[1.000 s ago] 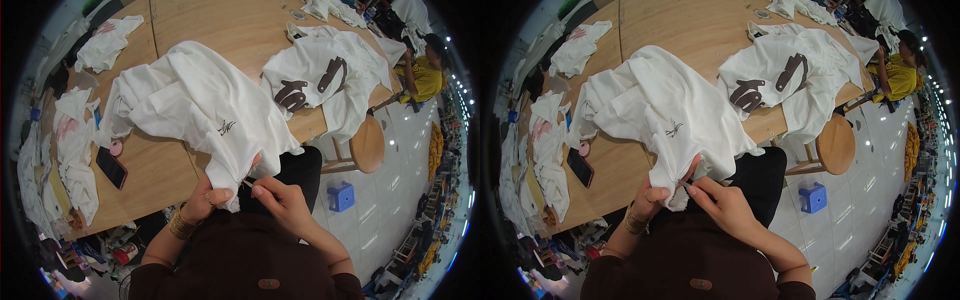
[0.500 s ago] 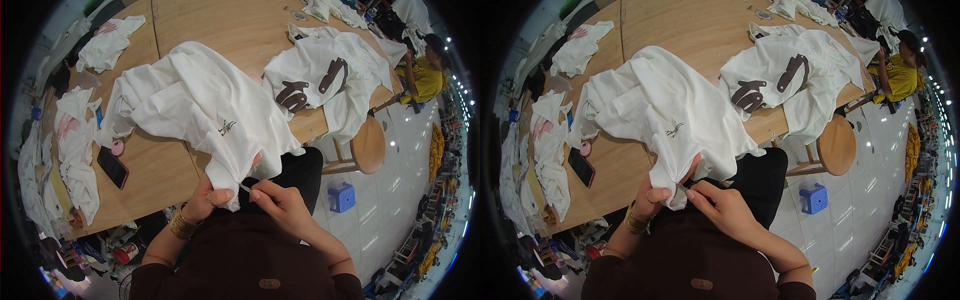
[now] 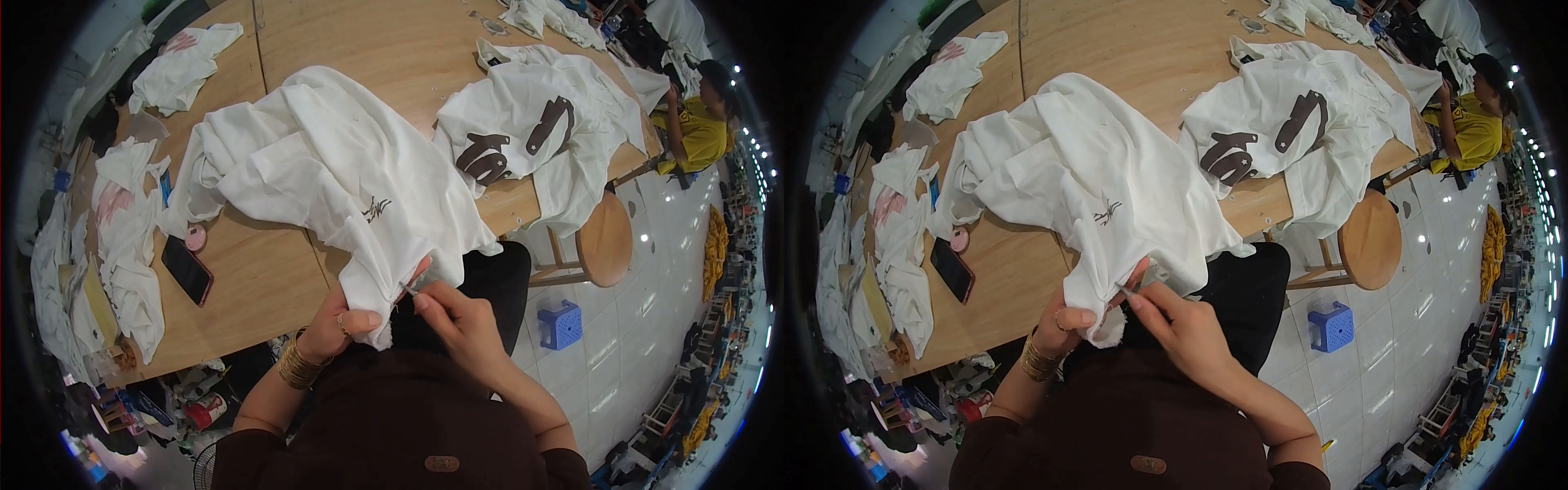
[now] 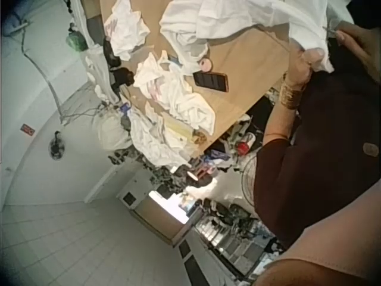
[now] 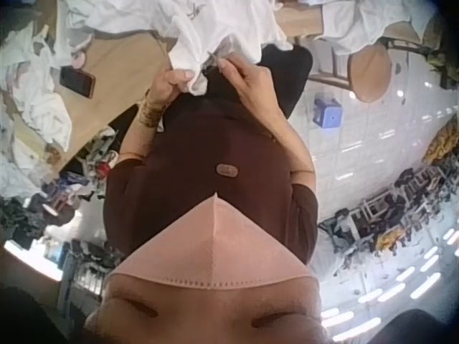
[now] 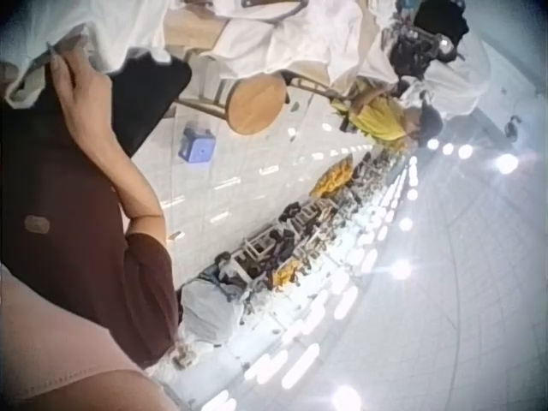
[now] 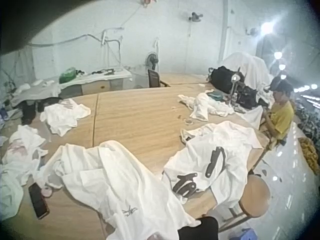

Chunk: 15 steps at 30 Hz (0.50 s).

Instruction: Trimming excess threads from white t-shirts using thread snips.

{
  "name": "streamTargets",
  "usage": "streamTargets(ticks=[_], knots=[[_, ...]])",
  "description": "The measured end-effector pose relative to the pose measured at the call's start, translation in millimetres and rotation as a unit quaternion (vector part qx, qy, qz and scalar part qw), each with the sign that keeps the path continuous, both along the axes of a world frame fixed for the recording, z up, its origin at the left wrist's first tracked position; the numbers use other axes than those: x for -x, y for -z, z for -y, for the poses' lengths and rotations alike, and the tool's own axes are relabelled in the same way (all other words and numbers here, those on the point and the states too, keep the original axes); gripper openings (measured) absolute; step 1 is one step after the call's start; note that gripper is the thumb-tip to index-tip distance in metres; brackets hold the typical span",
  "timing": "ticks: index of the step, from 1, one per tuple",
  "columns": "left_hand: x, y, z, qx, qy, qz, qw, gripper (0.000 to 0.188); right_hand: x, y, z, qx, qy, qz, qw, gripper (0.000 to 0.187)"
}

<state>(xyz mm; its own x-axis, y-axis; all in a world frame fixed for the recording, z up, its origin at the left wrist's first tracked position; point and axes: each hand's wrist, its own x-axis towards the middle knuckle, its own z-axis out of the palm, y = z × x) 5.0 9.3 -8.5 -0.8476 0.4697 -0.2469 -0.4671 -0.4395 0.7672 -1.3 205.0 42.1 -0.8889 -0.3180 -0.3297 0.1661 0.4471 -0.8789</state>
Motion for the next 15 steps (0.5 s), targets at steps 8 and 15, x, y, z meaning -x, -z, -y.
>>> streamTargets(ticks=[8,15], knots=[[-3.6,8.6,-5.4,0.006,0.001,0.012,1.0,0.058,2.2,9.9,3.9,0.039,0.025,-0.15,0.988,0.022],[-3.1,10.4,-15.4,0.073,-0.008,0.028,0.997,0.03,0.3,35.0,-2.4,-0.054,-0.021,-0.285,0.957,0.025]])
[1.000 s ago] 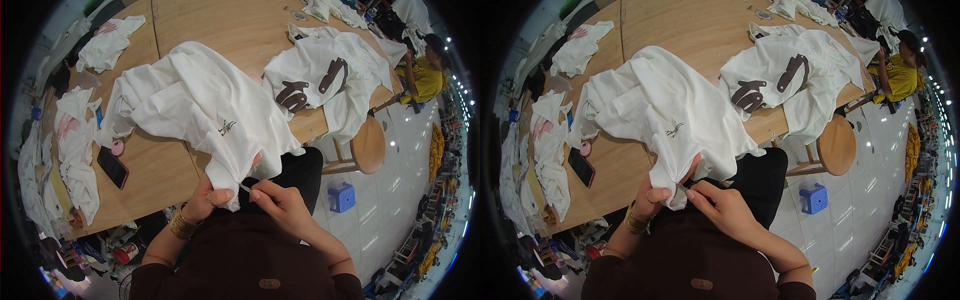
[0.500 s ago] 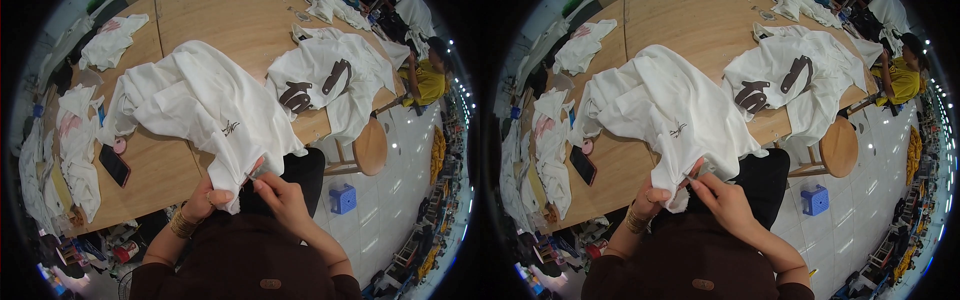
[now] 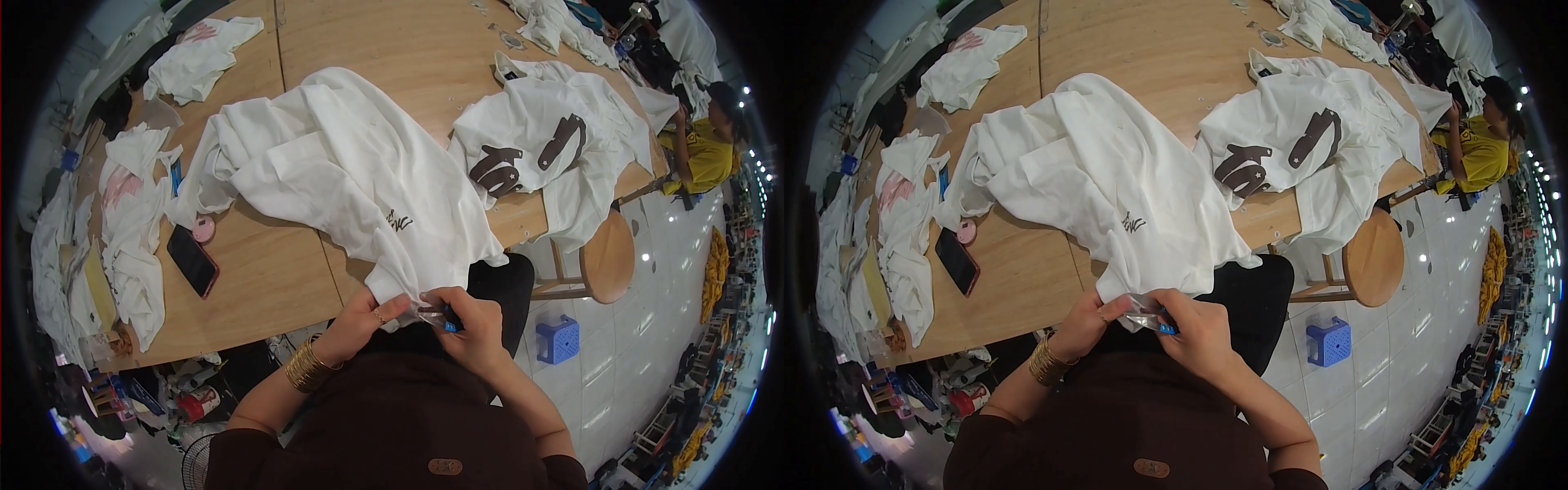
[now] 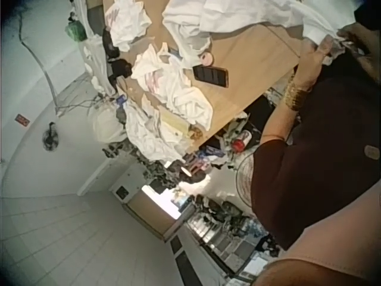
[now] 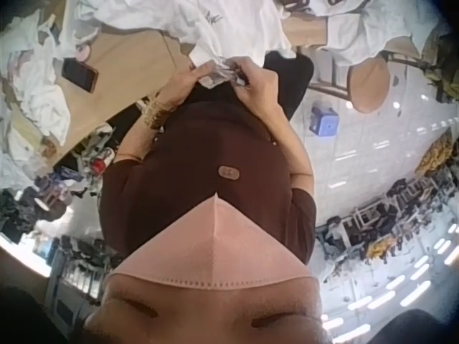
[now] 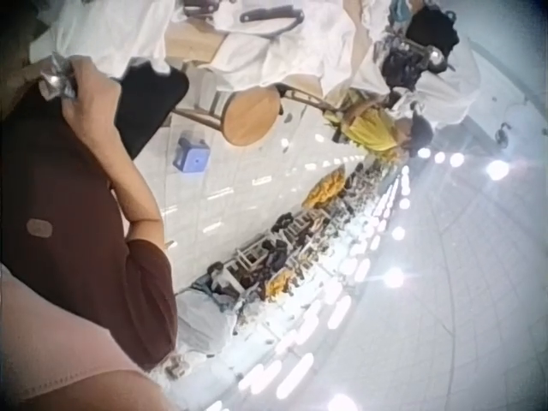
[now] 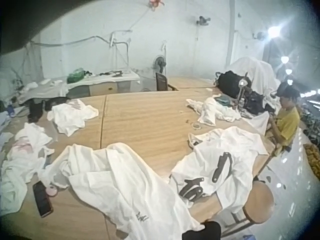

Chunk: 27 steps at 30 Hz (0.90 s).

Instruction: Trimming excess threads from white t-shirts using thread snips.

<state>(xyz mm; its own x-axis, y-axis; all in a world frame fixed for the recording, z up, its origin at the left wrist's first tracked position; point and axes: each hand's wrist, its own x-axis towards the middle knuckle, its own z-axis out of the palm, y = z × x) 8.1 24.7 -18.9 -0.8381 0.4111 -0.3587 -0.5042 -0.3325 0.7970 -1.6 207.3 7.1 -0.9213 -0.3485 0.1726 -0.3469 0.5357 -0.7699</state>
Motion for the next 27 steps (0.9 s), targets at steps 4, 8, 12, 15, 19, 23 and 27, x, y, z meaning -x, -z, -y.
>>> streamTargets(ticks=[4,8,12,15,19,23,27], knots=[[0.6,-12.1,7.3,0.07,-0.012,-0.084,0.994,0.027,4.1,-3.5,-1.7,0.003,0.011,0.002,1.0,0.023],[2.9,-17.0,12.7,0.09,0.006,-0.117,0.989,0.025,10.3,-9.9,1.5,0.041,0.055,0.034,0.997,0.021],[2.4,-24.8,6.1,0.019,-0.025,-0.081,0.996,0.029,7.4,0.9,6.8,0.084,0.092,0.02,0.992,0.019],[1.7,-30.1,0.5,-0.067,-0.052,-0.023,0.996,0.031,0.1,7.3,7.7,0.099,0.084,0.01,0.992,0.02],[2.0,-31.9,0.1,-0.063,-0.067,-0.006,0.996,0.032,9.3,-5.4,-5.9,0.132,0.041,0.109,0.984,0.024],[3.3,-32.5,1.4,0.028,-0.031,-0.12,0.992,0.04,5.3,-33.8,-18.2,0.211,0.021,0.209,0.955,0.022],[3.4,-32.6,1.7,0.022,-0.06,-0.124,0.99,0.03,-6.3,-39.9,-13.4,0.159,-0.049,0.246,0.955,0.02]])
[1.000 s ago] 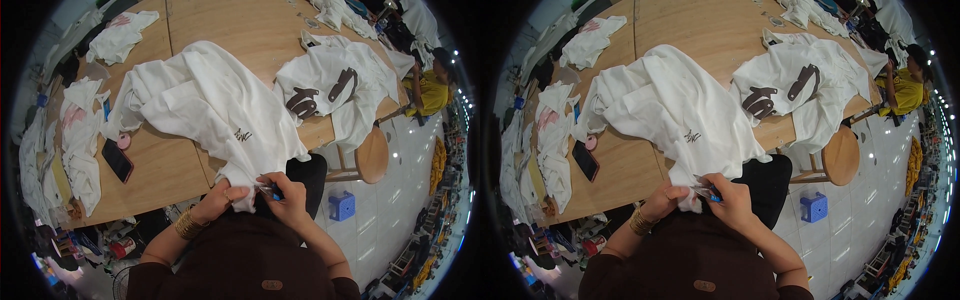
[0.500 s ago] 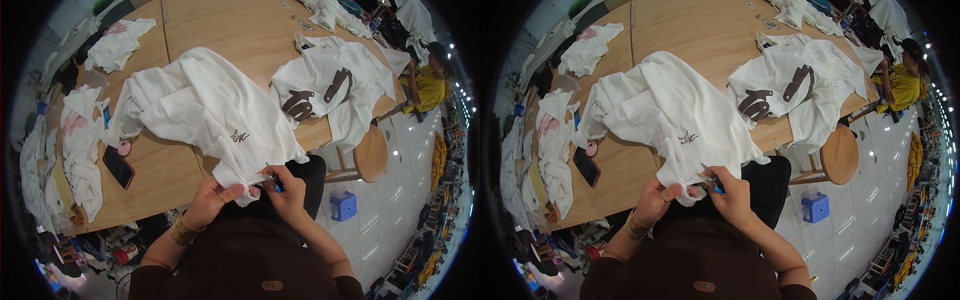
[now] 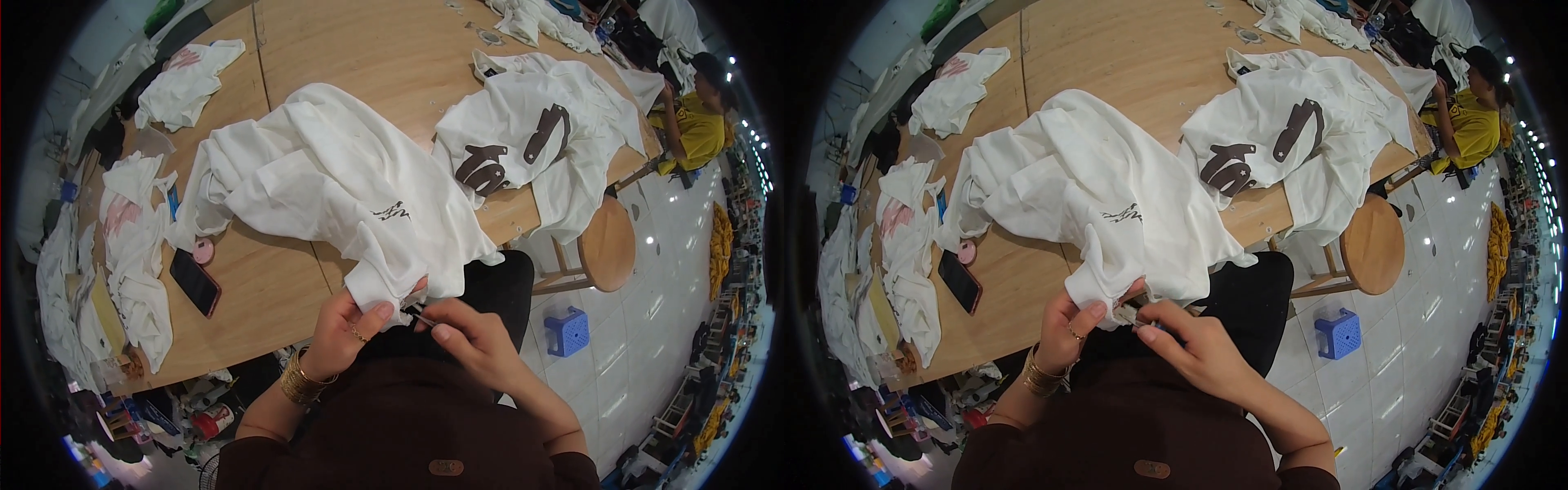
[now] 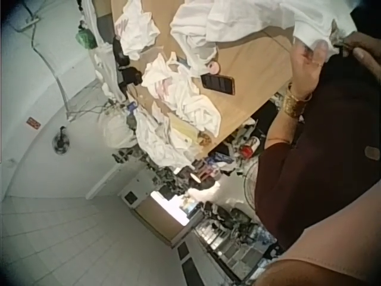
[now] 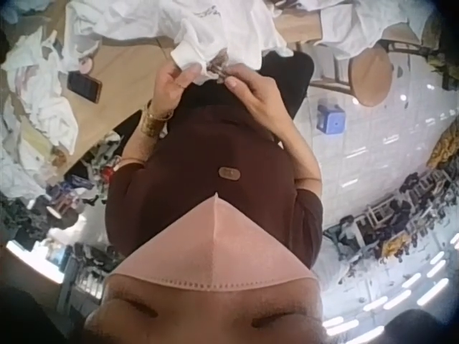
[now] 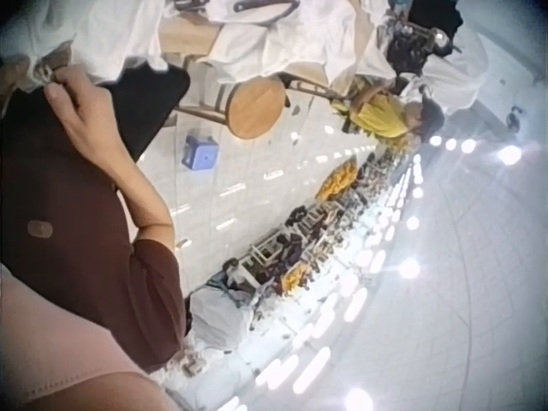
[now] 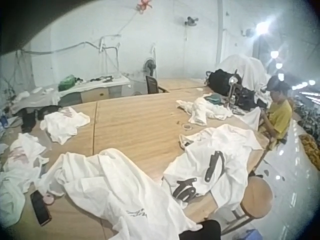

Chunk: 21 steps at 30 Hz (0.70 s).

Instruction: Trimming excess threads from white t-shirts using thread snips.

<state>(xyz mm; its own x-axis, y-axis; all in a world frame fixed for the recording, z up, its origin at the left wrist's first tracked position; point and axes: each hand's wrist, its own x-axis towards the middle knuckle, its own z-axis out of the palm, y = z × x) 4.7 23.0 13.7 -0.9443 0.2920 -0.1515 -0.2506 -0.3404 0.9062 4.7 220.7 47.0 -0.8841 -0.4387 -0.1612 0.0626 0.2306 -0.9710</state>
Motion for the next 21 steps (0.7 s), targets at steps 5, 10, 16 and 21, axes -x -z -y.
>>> streamTargets(ticks=[5,10,16,21], knots=[[-0.2,-1.2,4.4,0.03,0.012,0.003,0.999,0.029,3.0,-12.7,4.1,-0.02,-0.016,0.104,0.994,0.022],[1.4,-6.8,4.9,0.074,0.032,-0.004,0.997,0.036,6.1,-13.0,6.5,-0.033,-0.016,0.102,0.994,0.025],[1.2,-5.8,5.8,0.049,0.044,-0.02,0.998,0.029,8.8,-15.0,6.2,-0.07,-0.024,0.105,0.992,0.022],[-0.3,-2.3,4.4,0.061,0.043,-0.019,0.997,0.028,3.2,-7.9,8.6,-0.114,-0.001,-0.007,0.993,0.02]])
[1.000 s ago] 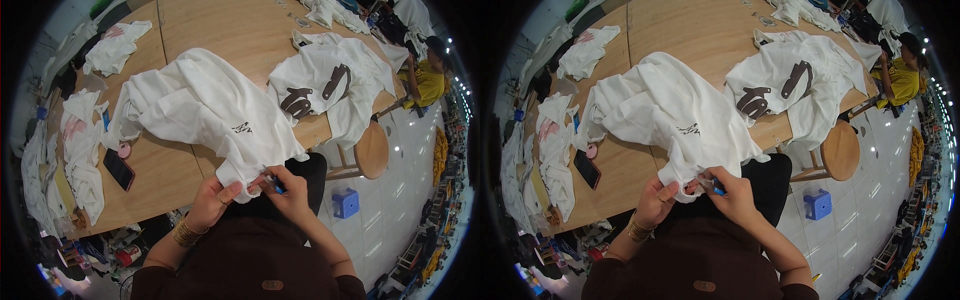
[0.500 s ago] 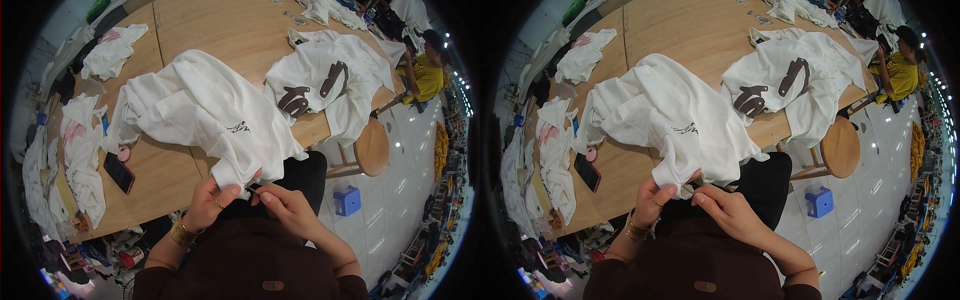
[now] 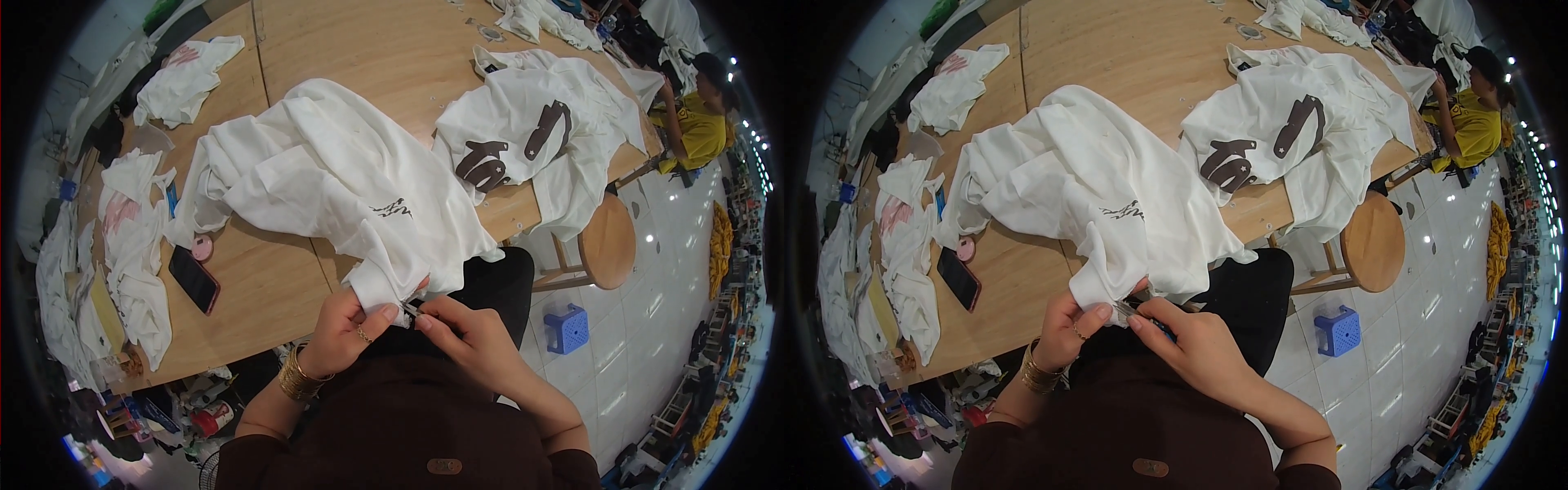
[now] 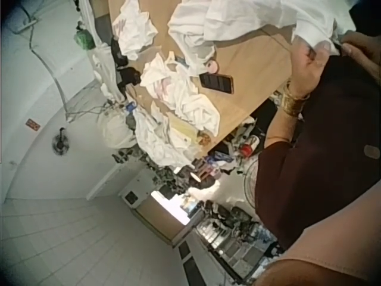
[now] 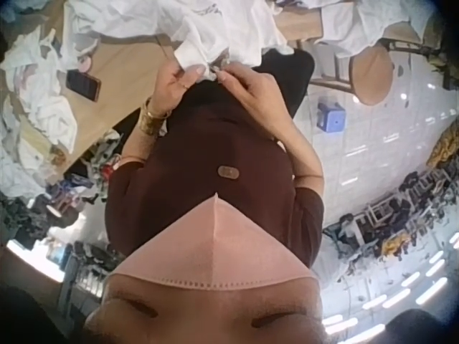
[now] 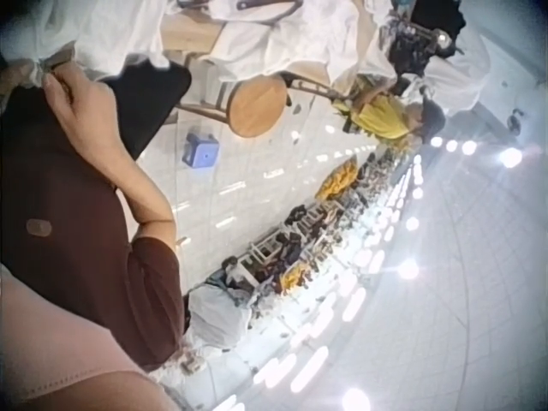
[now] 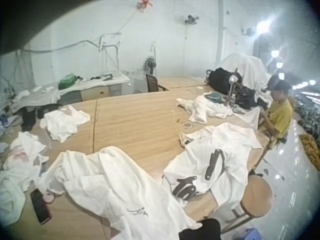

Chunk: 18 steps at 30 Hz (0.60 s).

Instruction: Trimming excess threads from white t-shirts using thread snips.

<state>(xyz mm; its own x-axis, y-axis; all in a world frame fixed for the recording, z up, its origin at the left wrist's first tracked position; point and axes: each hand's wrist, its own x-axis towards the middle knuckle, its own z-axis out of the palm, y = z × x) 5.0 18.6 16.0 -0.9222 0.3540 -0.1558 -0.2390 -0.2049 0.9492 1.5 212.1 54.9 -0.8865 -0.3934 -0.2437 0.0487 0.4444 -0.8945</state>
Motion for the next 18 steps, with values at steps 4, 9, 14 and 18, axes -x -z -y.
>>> streamTargets(ticks=[4,9,14,18], knots=[[0.2,0.4,1.1,0.003,0.004,0.013,1.0,0.028,-1.1,-0.4,2.1,-0.05,0.011,0.013,0.999,0.016],[2.2,-0.7,1.0,-0.037,0.004,0.048,0.998,0.03,-2.0,0.7,4.8,-0.022,0.032,0.03,0.999,0.016],[2.9,2.7,1.2,-0.075,-0.01,0.078,0.994,0.032,-2.6,7.8,2.1,0.04,0.049,-0.023,0.998,0.017],[2.2,6.5,3.7,-0.067,-0.008,0.068,0.995,0.033,-2.5,3.1,-0.1,0.049,0.024,0.025,0.998,0.019]])
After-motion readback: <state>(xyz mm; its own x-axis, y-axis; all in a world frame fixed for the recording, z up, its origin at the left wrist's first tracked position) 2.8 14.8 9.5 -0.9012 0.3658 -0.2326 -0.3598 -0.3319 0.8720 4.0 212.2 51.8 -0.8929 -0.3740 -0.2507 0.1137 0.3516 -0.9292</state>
